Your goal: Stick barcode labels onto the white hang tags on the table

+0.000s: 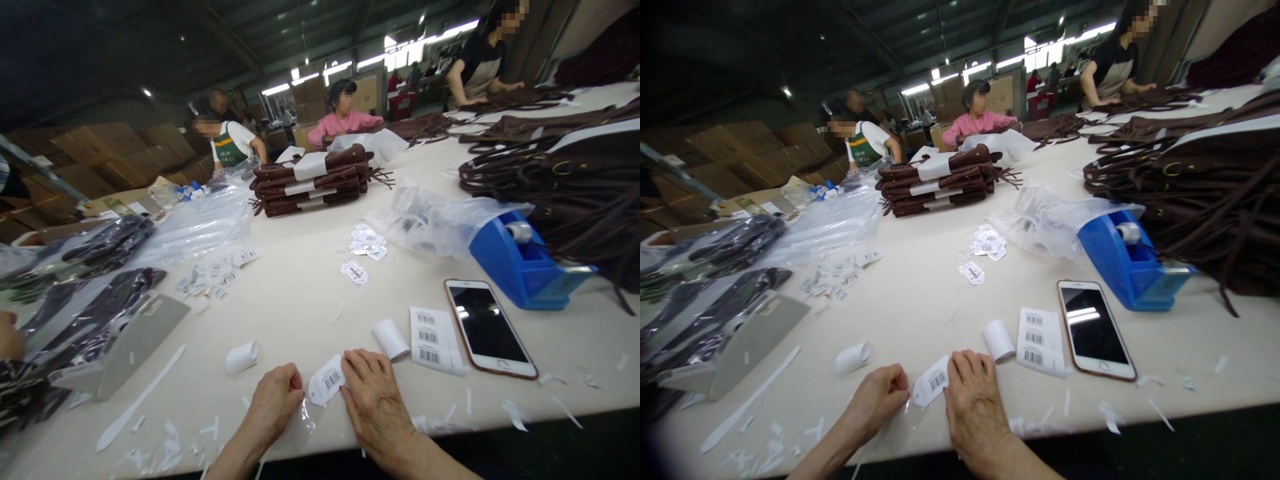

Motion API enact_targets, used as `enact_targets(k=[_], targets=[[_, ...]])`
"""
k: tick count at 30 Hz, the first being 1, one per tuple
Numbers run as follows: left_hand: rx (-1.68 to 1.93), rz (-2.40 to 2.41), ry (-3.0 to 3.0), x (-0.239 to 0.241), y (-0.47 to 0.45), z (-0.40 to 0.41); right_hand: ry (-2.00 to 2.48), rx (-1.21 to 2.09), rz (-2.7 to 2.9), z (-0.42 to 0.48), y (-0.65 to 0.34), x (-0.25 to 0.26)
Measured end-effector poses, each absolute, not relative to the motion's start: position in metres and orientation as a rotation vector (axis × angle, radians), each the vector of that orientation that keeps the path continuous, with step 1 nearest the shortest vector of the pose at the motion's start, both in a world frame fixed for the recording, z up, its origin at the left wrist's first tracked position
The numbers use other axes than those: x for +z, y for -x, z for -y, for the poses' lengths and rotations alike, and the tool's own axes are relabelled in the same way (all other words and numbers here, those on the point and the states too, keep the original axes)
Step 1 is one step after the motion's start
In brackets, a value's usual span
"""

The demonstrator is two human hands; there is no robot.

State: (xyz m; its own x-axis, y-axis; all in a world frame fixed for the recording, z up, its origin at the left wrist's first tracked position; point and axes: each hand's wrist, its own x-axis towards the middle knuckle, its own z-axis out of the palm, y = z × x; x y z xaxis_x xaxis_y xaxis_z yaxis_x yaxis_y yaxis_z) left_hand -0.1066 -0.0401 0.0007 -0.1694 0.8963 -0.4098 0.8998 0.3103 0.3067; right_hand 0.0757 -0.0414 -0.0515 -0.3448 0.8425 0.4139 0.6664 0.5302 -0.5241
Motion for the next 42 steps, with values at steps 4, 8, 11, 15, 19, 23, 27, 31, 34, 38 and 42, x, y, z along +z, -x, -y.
enact_targets(k=[4, 8, 11, 15, 19, 23, 27, 31, 34, 38, 42], targets=[[0.027, -2.014, -1.584, -0.005, 0.105, 0.034, 1.210, 0.392, 2.092, 0.042, -0.076, -0.053], [0.084, -1.965, -1.576, -0.004, 0.103, 0.031, 1.214, 0.408, 2.088, 0.042, -0.076, -0.053], [0.123, -1.930, -1.582, -0.002, 0.100, 0.031, 1.226, 0.414, 2.097, 0.044, -0.077, -0.054], [0.136, -1.906, -1.590, 0.000, 0.097, 0.034, 1.217, 0.423, 2.113, 0.047, -0.075, -0.056], [0.078, -1.933, -1.561, -0.001, 0.093, 0.037, 1.218, 0.404, 2.137, 0.052, -0.073, -0.058], [-0.009, -2.008, -1.494, -0.002, 0.088, 0.033, 1.229, 0.469, 2.217, 0.053, -0.074, -0.054], [-0.035, -2.017, -1.447, -0.004, 0.086, 0.029, 1.240, 0.585, 2.223, 0.052, -0.078, -0.046], [-0.017, -2.006, -1.422, -0.007, 0.087, 0.031, 1.238, 0.655, 2.133, 0.052, -0.079, -0.043], [0.010, -1.990, -1.414, -0.008, 0.087, 0.034, 1.212, 0.653, 2.087, 0.052, -0.079, -0.043], [0.060, -1.999, -1.426, -0.008, 0.086, 0.036, 1.198, 0.631, 2.061, 0.052, -0.079, -0.045], [0.084, -2.006, -1.468, -0.010, 0.087, 0.034, 1.215, 0.608, 2.049, 0.053, -0.077, -0.047]])
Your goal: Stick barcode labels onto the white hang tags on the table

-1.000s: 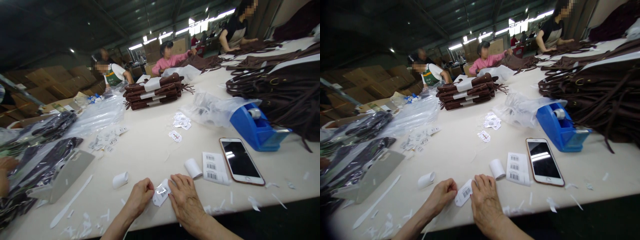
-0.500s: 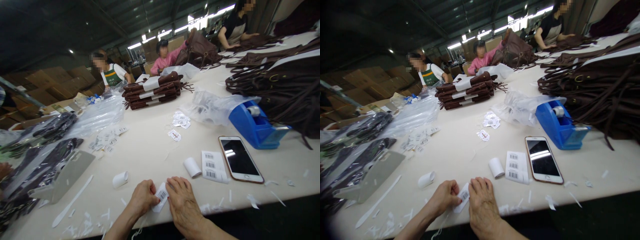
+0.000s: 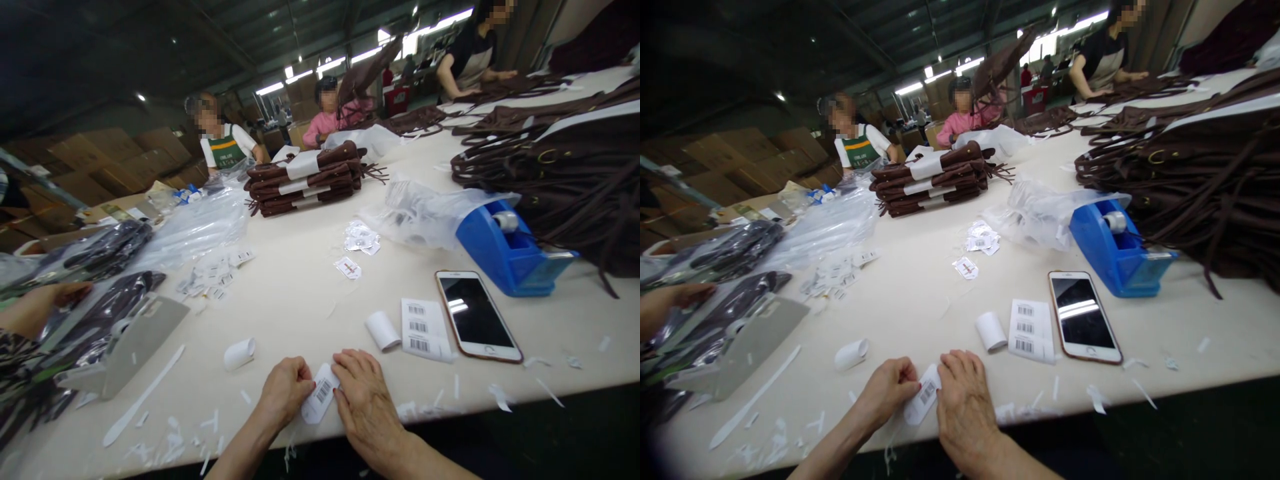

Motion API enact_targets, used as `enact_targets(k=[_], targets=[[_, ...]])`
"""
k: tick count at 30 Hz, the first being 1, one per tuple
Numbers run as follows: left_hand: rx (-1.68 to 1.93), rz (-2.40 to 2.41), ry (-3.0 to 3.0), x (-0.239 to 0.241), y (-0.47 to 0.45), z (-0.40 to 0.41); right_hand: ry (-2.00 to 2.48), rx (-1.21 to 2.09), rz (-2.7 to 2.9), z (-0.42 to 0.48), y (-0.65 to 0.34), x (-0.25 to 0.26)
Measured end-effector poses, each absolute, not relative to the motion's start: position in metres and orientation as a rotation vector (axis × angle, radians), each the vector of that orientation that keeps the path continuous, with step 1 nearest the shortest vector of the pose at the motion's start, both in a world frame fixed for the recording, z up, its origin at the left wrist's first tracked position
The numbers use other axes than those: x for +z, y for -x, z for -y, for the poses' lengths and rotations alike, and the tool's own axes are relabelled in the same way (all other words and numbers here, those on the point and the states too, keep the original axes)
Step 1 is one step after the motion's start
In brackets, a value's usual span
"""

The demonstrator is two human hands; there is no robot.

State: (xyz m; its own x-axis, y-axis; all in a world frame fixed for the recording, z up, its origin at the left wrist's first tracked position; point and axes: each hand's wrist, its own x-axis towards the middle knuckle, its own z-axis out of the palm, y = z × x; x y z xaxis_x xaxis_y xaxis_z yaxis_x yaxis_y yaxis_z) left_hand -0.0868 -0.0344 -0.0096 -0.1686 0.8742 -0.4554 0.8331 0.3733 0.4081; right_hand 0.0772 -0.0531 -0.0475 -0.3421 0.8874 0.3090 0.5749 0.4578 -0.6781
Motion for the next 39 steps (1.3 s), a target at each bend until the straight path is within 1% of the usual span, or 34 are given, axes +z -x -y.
enact_targets(k=[10, 13, 16, 20, 23, 25, 28, 31, 34, 39], targets=[[0.194, -1.937, -1.564, -0.007, 0.085, 0.043, 1.192, 0.617, 1.994, 0.057, -0.076, -0.047], [0.305, -1.900, -1.556, -0.005, 0.083, 0.044, 1.182, 0.666, 1.955, 0.060, -0.076, -0.047], [0.453, -1.797, -1.428, -0.003, 0.080, 0.043, 1.137, 0.730, 1.966, 0.061, -0.077, -0.045], [0.539, -1.664, -1.201, 0.000, 0.076, 0.044, 1.057, 0.893, 1.970, 0.060, -0.082, -0.040], [0.559, -1.623, -1.162, 0.003, 0.074, 0.044, 1.094, 1.016, 1.823, 0.055, -0.087, -0.035], [0.566, -1.584, -1.164, 0.006, 0.072, 0.042, 1.143, 1.191, 1.701, 0.051, -0.088, -0.031], [0.578, -1.502, -1.164, 0.011, 0.070, 0.040, 1.136, 1.569, 1.534, 0.045, -0.086, -0.027], [0.613, -1.460, -1.160, 0.015, 0.070, 0.039, 1.089, 1.788, 1.335, 0.040, -0.084, -0.025], [0.638, -1.375, -1.055, 0.014, 0.073, 0.043, 1.059, 1.904, 1.109, 0.036, -0.086, -0.024], [0.523, -1.253, -1.004, 0.002, 0.075, 0.054, 1.070, 1.876, 0.994, 0.029, -0.093, -0.023]])
